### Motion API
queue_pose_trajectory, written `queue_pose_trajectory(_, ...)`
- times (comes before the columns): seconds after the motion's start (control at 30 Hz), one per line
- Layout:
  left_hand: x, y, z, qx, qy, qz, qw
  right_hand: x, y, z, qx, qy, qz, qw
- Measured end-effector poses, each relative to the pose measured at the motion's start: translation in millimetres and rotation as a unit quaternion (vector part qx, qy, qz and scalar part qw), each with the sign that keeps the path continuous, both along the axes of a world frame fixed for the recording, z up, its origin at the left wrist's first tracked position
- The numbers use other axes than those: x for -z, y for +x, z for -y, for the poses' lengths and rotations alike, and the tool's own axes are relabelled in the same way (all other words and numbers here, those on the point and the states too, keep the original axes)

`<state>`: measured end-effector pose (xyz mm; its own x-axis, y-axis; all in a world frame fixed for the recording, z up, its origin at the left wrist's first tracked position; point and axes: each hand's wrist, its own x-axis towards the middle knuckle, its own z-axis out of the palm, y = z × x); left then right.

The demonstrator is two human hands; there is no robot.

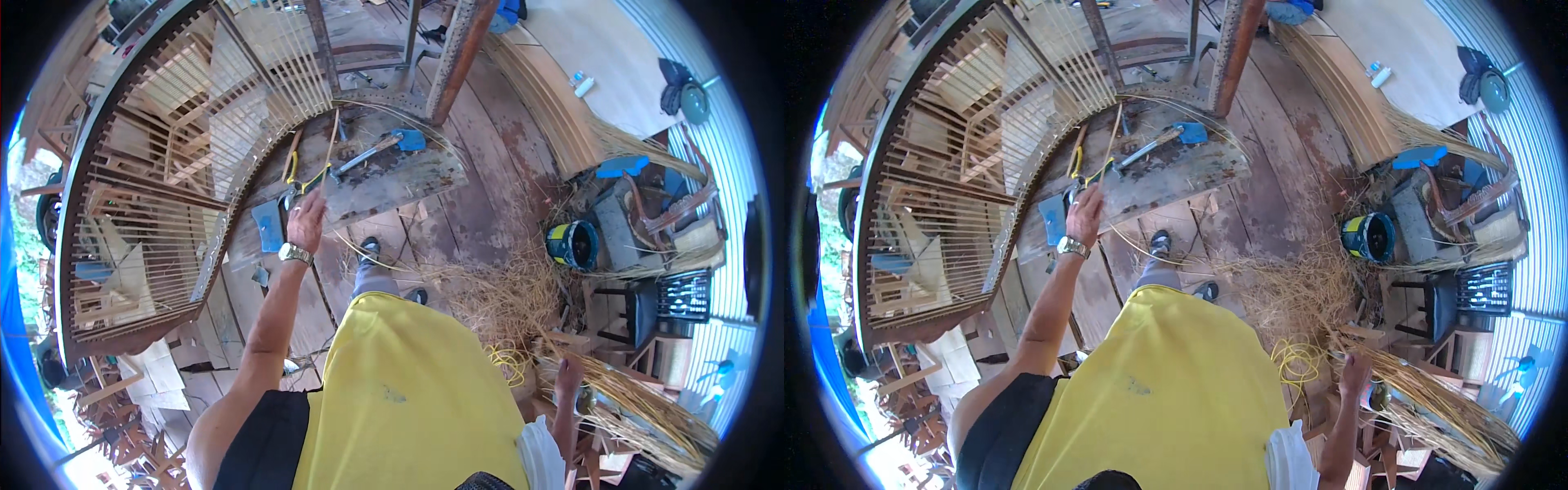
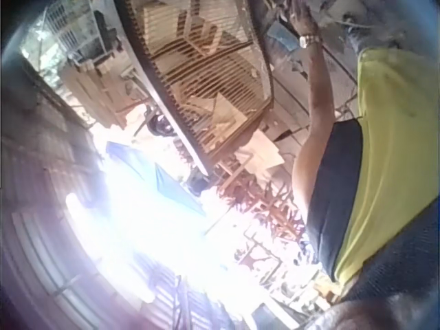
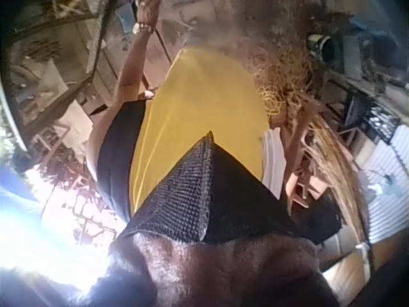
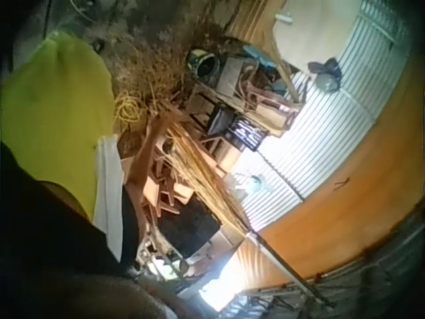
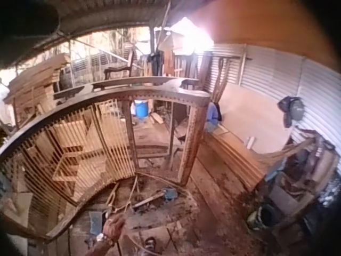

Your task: Weaving and securing rattan or wooden strips into a curved furniture frame using wire and basic tools.

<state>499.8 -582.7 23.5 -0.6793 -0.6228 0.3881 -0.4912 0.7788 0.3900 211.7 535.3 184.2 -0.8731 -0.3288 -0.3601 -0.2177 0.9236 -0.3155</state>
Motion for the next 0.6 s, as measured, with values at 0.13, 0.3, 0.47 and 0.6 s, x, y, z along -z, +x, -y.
queue_pose_trajectory(0.13, -14, 6, -2, 0.086, 0.006, 0.086, 0.992, 29, -73, 140, -0.062, -0.072, 0.047, 0.994)
queue_pose_trajectory(0.3, -21, -24, -3, 0.075, 0.026, 0.073, 0.994, 25, -140, 394, -0.139, -0.110, 0.113, 0.978)
queue_pose_trajectory(0.47, 0, -82, 15, 0.155, 0.057, 0.068, 0.984, 10, -86, 671, -0.182, -0.156, 0.168, 0.956)
queue_pose_trajectory(0.6, -9, -148, 42, 0.191, 0.055, 0.088, 0.976, 30, -31, 777, -0.232, -0.189, 0.317, 0.900)
